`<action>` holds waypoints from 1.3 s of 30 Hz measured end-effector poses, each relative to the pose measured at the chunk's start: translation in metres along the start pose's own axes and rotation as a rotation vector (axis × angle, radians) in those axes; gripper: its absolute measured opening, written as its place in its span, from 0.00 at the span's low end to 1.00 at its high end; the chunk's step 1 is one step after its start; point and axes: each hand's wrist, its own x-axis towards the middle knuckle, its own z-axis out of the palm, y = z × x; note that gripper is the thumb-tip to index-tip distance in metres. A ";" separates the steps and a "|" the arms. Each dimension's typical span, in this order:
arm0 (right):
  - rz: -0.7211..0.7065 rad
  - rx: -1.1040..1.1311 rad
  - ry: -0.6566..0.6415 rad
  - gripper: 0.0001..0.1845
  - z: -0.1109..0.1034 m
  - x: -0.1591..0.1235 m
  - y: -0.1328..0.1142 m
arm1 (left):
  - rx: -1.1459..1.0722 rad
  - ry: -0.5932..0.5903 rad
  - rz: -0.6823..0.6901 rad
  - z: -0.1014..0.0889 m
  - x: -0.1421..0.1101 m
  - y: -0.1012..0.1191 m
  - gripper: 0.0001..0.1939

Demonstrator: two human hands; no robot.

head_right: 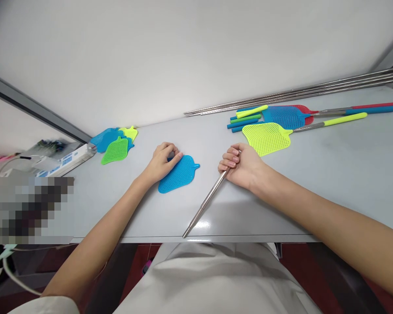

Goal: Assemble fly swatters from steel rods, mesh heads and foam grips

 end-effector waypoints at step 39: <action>0.060 0.014 0.010 0.14 0.000 -0.002 0.005 | -0.035 -0.024 -0.023 -0.001 0.000 0.000 0.10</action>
